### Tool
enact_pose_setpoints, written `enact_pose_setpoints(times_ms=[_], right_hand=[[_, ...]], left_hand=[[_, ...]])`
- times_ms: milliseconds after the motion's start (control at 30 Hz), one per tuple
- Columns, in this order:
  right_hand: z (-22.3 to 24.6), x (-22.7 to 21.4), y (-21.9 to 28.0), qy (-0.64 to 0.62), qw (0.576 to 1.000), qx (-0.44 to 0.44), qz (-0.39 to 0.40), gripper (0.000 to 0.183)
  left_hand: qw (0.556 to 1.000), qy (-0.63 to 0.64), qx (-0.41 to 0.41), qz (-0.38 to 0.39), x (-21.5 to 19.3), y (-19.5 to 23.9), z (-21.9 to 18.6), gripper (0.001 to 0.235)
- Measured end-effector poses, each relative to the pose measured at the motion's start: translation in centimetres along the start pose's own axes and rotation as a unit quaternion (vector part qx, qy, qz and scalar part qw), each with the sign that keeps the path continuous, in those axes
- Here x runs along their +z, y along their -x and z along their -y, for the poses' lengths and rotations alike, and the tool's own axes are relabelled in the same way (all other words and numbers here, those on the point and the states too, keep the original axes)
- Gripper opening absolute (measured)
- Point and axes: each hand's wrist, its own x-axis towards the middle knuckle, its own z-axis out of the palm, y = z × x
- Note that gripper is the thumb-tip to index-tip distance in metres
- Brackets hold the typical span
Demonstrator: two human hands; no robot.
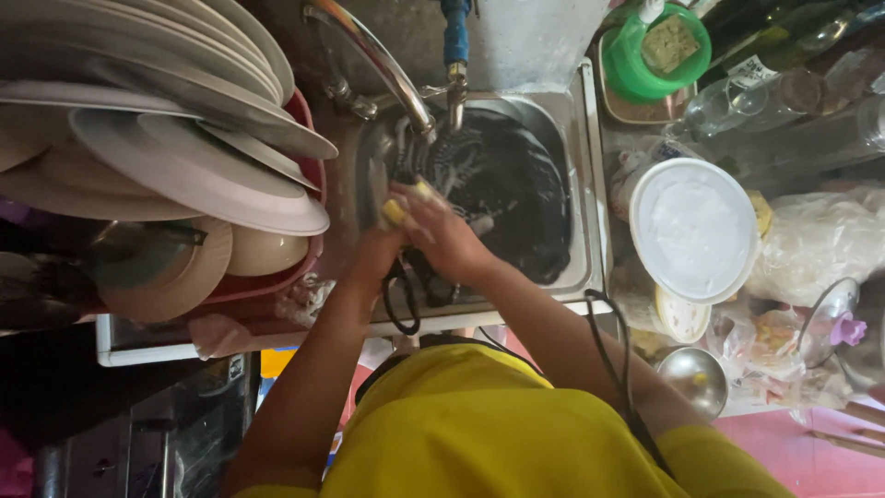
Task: Washing various dishes in a kitchen sink and then preparing food ingredients on a counter
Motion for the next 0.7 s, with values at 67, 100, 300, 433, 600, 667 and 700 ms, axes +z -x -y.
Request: enact_pose_setpoints(times_ms=[67, 100, 300, 433, 600, 667, 700], right_hand=[[-0.6, 0.1, 1.2, 0.117, 0.992, 0.035, 0.007, 0.049], [-0.6, 0.1, 1.7, 0.119, 0.992, 0.037, 0.005, 0.049], [-6.4, -1.4, 6.7, 0.233, 0.971, 0.052, -0.034, 0.054], [-9.5, -6.6, 8.0, 0.416, 0.896, 0.019, -0.156, 0.064], [-7.6, -6.4, 3.4, 0.390, 0.849, 0.273, -0.230, 0.044], [-5.4, -3.7, 1.8, 0.185, 0.952, 0.081, -0.231, 0.055], [-6.4, -4.6, 1.7, 0.184, 0.952, 0.081, -0.232, 0.055]], left_hand=[[0.998, 0.027, 0.011, -0.049, -0.2, 4.5, -3.5, 0.066], [0.999, 0.026, 0.012, -0.046, 0.1, 2.1, -0.7, 0.066], [0.978, 0.191, -0.019, -0.081, -0.8, -4.0, 5.6, 0.047], [0.995, 0.029, 0.016, -0.094, -2.5, -9.0, 9.9, 0.044], [0.950, -0.266, 0.158, -0.035, -0.5, -6.8, 9.7, 0.031], [0.996, -0.021, 0.071, -0.056, 0.5, -7.0, 8.9, 0.035], [0.996, -0.022, 0.072, -0.056, 0.1, -7.4, 9.2, 0.035]])
